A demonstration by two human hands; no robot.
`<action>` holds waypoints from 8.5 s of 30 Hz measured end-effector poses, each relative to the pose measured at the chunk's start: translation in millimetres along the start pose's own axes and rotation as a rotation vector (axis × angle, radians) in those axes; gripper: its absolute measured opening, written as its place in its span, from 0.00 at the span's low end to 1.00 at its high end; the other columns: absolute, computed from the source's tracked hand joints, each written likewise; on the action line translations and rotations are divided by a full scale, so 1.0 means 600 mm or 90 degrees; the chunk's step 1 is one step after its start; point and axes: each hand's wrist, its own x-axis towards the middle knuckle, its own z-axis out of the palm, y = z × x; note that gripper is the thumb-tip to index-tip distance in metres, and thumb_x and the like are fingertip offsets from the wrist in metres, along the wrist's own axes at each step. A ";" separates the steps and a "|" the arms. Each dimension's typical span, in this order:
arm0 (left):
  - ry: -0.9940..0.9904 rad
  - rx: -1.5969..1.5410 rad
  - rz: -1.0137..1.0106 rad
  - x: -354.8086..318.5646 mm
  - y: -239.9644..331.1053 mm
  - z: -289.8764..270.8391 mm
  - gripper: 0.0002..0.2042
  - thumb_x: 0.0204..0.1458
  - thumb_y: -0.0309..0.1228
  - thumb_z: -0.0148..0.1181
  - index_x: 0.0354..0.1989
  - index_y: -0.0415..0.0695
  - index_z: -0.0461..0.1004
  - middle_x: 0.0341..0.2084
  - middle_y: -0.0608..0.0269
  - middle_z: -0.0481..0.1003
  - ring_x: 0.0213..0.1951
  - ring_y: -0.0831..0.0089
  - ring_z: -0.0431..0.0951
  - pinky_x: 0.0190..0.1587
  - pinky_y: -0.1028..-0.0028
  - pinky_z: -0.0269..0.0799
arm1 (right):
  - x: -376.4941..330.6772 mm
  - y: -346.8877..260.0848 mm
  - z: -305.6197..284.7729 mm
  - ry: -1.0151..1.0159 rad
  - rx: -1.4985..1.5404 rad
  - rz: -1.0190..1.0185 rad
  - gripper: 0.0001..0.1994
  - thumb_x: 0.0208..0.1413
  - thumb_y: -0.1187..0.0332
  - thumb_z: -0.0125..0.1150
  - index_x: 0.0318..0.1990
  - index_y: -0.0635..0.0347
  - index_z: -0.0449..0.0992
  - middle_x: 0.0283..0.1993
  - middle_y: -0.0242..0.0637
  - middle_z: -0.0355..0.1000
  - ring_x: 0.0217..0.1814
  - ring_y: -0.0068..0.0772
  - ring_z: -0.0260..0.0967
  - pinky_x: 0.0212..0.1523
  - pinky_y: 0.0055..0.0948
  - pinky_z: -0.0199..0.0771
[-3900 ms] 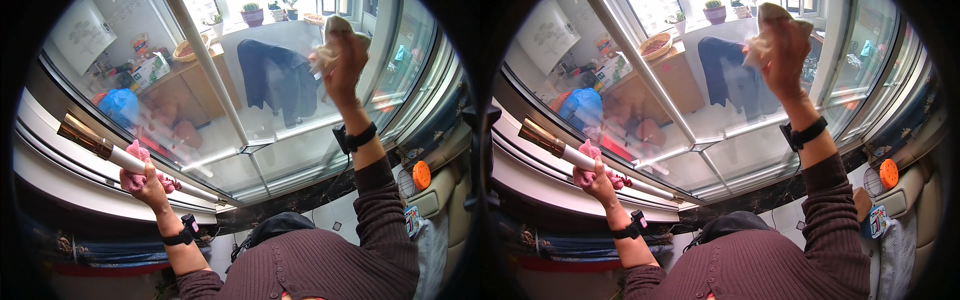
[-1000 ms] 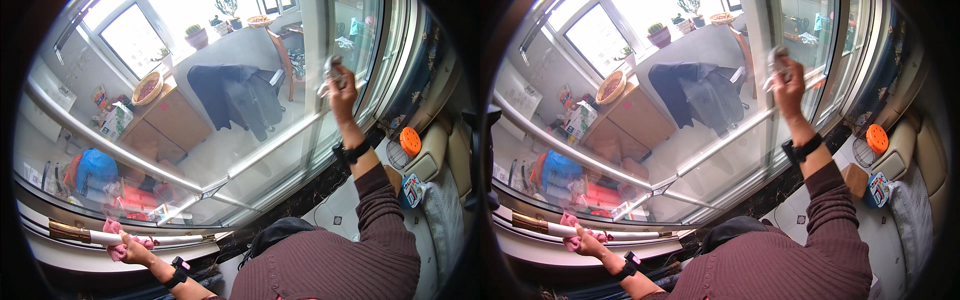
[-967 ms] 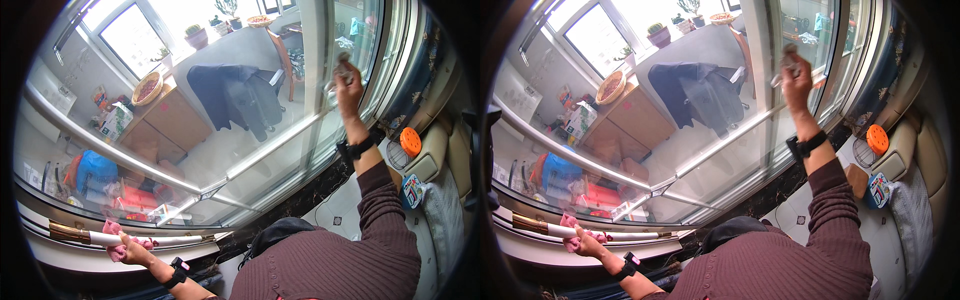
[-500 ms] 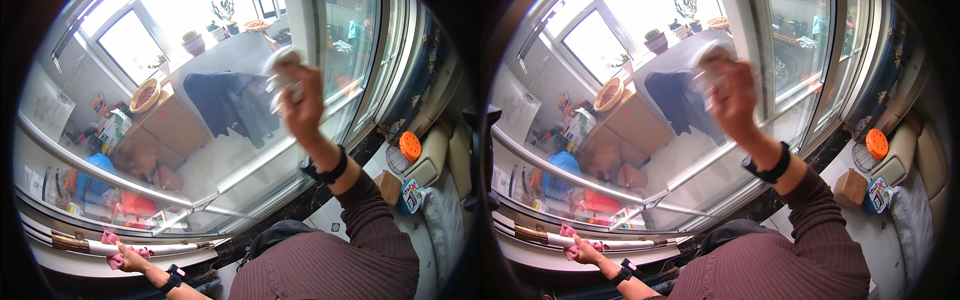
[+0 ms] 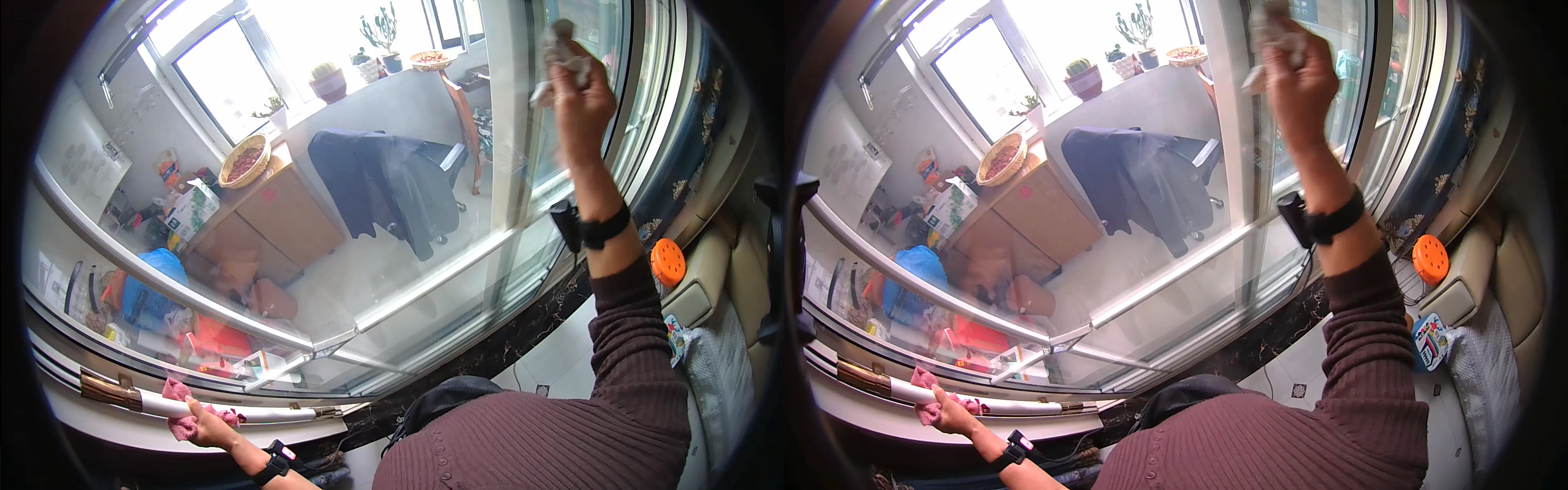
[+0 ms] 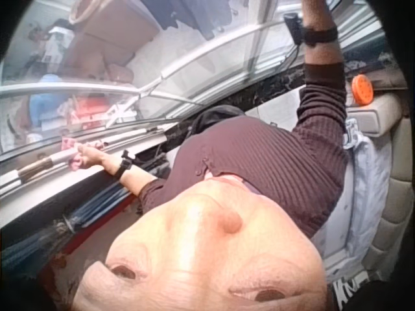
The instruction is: The person walks to a large glass door and wipes the surface with two cloths, one pink and one white. They clean multiple panes and the frame, switching between cloths and occasionally pointing at the glass.
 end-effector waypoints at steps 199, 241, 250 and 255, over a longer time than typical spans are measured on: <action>-0.169 -0.105 -0.405 -0.401 -0.132 -0.353 0.12 0.55 0.24 0.69 0.45 0.35 0.76 0.37 0.60 0.80 0.34 0.72 0.79 0.37 0.68 0.78 | -0.508 -0.335 0.115 -0.601 0.179 -0.494 0.19 0.51 0.70 0.67 0.53 0.57 0.79 0.43 0.32 0.67 0.48 0.36 0.69 0.46 0.35 0.74; -0.201 -0.071 -0.433 -0.372 -0.154 -0.416 0.08 0.58 0.25 0.66 0.43 0.34 0.77 0.36 0.61 0.80 0.37 0.72 0.78 0.43 0.68 0.75 | -0.600 -0.514 0.214 -0.661 0.205 -0.492 0.18 0.54 0.74 0.63 0.53 0.66 0.74 0.44 0.40 0.69 0.47 0.38 0.74 0.39 0.34 0.82; -0.364 -0.106 -0.186 -0.310 -0.051 -0.336 0.09 0.60 0.22 0.60 0.48 0.36 0.77 0.46 0.56 0.77 0.44 0.66 0.80 0.48 0.69 0.76 | -0.585 -0.507 0.204 -0.738 0.207 -0.486 0.15 0.54 0.72 0.61 0.49 0.67 0.77 0.44 0.39 0.71 0.48 0.37 0.72 0.39 0.37 0.81; -0.398 -0.224 -0.180 -0.282 0.021 -0.259 0.07 0.56 0.21 0.67 0.42 0.41 0.79 0.37 0.63 0.71 0.25 0.76 0.77 0.16 0.76 0.73 | -0.591 -0.508 0.211 -0.724 0.204 -0.522 0.20 0.54 0.74 0.62 0.56 0.68 0.73 0.45 0.40 0.70 0.48 0.37 0.72 0.40 0.35 0.82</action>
